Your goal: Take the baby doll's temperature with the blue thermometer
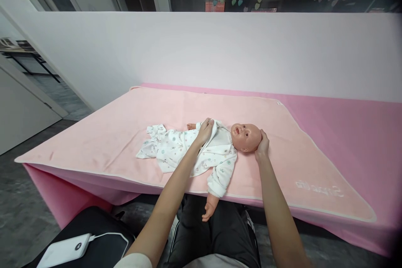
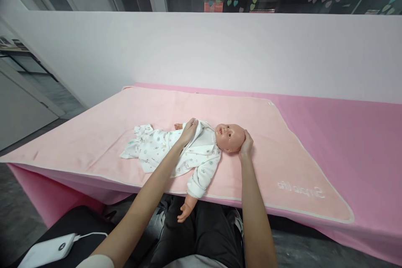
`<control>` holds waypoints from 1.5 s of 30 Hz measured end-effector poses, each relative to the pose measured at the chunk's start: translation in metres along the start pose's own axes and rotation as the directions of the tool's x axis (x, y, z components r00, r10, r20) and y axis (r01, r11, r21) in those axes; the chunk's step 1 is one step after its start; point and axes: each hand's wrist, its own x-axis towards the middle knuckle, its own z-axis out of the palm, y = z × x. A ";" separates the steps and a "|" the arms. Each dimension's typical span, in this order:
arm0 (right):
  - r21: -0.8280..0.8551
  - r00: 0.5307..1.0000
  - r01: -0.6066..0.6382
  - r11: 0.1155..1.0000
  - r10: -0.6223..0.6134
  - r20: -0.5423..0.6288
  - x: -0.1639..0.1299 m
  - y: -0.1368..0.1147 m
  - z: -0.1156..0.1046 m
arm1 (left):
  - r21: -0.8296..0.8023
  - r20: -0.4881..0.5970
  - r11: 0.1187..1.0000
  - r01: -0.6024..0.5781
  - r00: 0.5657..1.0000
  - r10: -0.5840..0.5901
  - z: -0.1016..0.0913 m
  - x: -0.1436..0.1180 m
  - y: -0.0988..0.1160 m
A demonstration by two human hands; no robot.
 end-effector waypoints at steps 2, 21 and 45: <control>-0.149 0.979 0.159 0.976 -0.175 -0.105 0.000 -0.001 0.000 | -0.028 -0.028 0.999 0.023 0.999 -0.023 -0.001 0.001 -0.002; -0.565 0.568 0.725 -0.395 -0.122 0.814 -0.059 0.000 0.113 | -0.411 0.066 0.878 0.245 0.969 -0.240 -0.006 0.002 -0.008; -0.339 0.793 0.609 0.717 -0.564 0.231 -0.143 -0.077 0.055 | -0.389 0.104 0.893 0.226 0.974 -0.202 -0.005 -0.004 -0.002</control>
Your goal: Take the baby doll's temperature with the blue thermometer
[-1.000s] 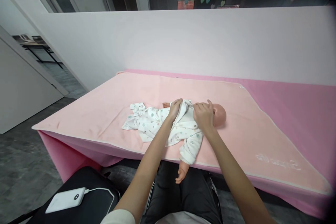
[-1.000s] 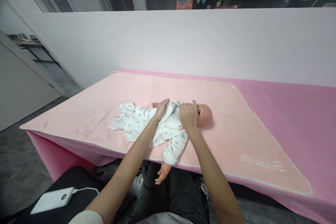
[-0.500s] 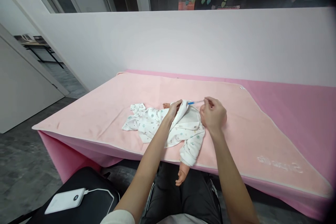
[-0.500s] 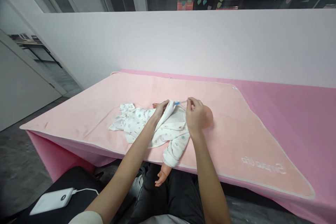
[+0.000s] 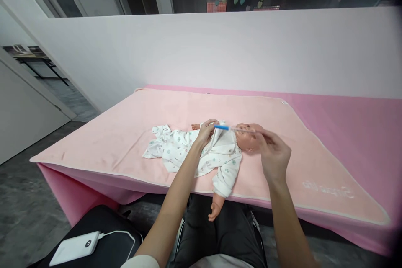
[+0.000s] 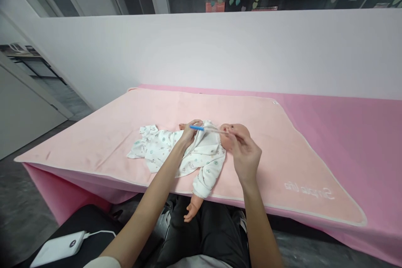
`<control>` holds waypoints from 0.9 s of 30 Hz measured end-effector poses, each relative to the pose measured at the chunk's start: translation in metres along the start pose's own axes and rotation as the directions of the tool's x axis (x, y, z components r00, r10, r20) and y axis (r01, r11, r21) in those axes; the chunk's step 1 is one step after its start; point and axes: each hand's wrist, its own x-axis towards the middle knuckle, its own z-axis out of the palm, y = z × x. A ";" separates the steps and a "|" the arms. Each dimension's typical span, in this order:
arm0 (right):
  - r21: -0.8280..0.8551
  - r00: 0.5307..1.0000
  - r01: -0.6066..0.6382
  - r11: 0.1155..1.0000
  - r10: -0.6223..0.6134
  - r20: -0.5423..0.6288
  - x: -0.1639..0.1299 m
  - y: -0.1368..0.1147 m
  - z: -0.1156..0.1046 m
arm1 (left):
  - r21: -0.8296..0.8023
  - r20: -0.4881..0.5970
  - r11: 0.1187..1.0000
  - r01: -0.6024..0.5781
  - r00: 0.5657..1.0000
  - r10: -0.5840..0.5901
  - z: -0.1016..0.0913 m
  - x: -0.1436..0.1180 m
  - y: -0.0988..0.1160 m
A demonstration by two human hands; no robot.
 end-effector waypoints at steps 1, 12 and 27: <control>-0.031 0.999 -0.032 0.999 0.032 -0.011 -0.009 0.011 -0.010 | 0.008 0.004 1.000 -0.006 1.000 0.006 0.000 0.000 -0.001; -0.604 0.941 -0.329 0.726 0.305 -0.146 -0.052 0.108 -0.139 | 0.098 0.147 0.985 -0.142 0.981 0.127 0.003 -0.008 0.003; -0.603 0.723 0.687 0.405 -0.309 0.617 -0.046 0.094 -0.002 | -0.076 0.180 0.996 -0.036 0.983 0.049 -0.005 -0.003 0.000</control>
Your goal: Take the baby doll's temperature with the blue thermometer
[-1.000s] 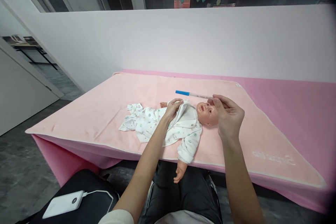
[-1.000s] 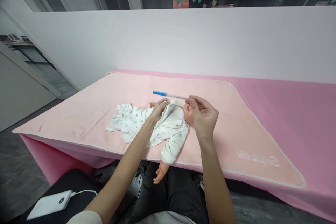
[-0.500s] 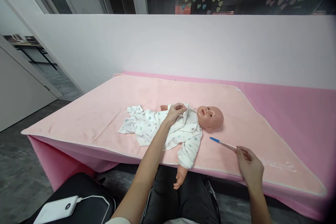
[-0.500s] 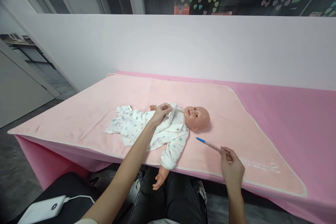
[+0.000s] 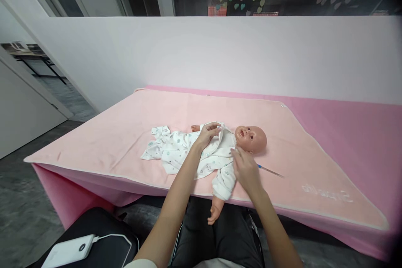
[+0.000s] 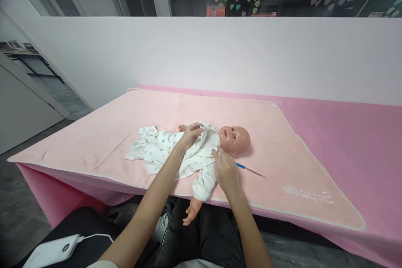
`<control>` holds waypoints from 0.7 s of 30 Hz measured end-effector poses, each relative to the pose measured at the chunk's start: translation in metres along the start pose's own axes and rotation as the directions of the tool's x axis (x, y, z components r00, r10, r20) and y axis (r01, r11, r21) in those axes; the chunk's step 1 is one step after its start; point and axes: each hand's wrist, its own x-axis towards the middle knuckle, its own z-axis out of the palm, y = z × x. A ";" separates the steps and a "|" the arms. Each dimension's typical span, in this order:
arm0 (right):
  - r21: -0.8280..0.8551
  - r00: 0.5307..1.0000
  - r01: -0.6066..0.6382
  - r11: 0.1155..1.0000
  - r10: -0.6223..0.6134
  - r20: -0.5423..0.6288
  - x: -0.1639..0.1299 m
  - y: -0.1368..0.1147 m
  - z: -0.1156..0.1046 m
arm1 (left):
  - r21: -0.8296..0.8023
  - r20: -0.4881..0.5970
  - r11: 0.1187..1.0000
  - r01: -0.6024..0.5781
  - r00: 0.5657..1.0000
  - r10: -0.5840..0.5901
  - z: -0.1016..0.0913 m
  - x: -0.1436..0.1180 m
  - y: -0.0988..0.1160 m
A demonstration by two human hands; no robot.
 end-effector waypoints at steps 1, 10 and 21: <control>0.008 0.998 0.060 0.998 -0.060 0.017 0.010 -0.006 0.006 | -0.055 -0.031 0.998 0.011 0.999 -0.013 -0.001 0.002 0.000; -0.004 0.965 0.000 1.000 -0.001 -0.262 0.053 -0.008 0.045 | 0.051 0.001 0.998 -0.024 1.000 0.024 0.002 -0.001 0.000; 0.158 0.869 -0.017 0.987 0.093 -0.487 0.041 -0.006 0.061 | 0.429 0.210 0.894 -0.128 0.977 0.039 0.008 -0.008 0.001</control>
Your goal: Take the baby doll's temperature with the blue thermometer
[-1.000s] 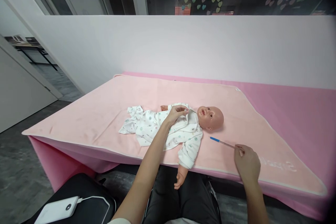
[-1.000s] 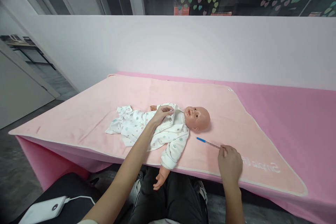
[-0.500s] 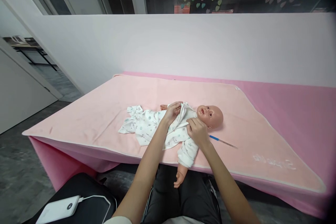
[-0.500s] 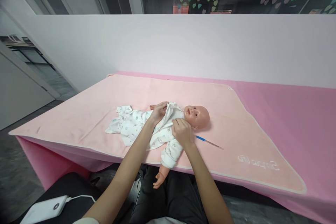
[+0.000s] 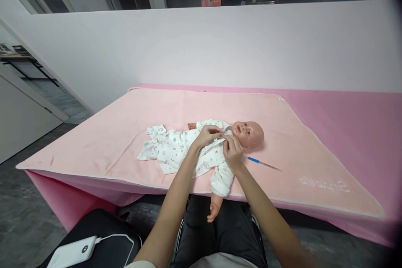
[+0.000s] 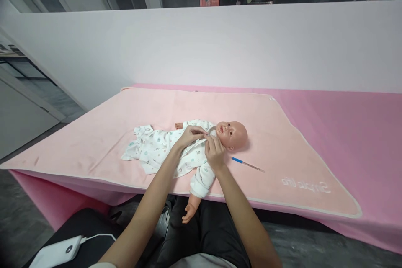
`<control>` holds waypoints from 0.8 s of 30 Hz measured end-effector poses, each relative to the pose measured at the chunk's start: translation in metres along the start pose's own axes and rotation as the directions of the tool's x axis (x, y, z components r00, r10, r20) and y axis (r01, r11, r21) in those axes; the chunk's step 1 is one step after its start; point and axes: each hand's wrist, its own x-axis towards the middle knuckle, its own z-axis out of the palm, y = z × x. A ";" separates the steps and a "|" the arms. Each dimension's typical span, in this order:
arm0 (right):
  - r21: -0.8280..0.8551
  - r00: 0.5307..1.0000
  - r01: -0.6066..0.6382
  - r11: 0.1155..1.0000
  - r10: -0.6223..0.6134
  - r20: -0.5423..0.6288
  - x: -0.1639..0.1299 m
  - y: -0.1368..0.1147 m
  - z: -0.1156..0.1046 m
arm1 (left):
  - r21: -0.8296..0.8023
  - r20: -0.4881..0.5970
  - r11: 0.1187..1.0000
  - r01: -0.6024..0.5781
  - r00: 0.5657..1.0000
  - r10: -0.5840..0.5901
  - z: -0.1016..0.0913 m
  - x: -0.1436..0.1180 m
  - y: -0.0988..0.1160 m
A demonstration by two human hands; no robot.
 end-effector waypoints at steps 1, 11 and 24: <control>0.008 1.000 -0.008 1.000 0.008 -0.002 0.000 0.000 0.000 | 0.017 0.029 1.000 -0.009 1.000 0.008 0.000 -0.001 0.001; 0.052 0.995 -0.085 0.995 0.082 0.052 0.002 -0.001 0.001 | -0.057 0.049 0.998 0.036 0.998 -0.033 -0.003 -0.003 -0.002; 0.037 0.993 -0.118 0.992 0.117 0.033 0.001 0.001 0.002 | 0.164 0.103 0.985 -0.049 0.994 0.032 -0.003 -0.007 0.005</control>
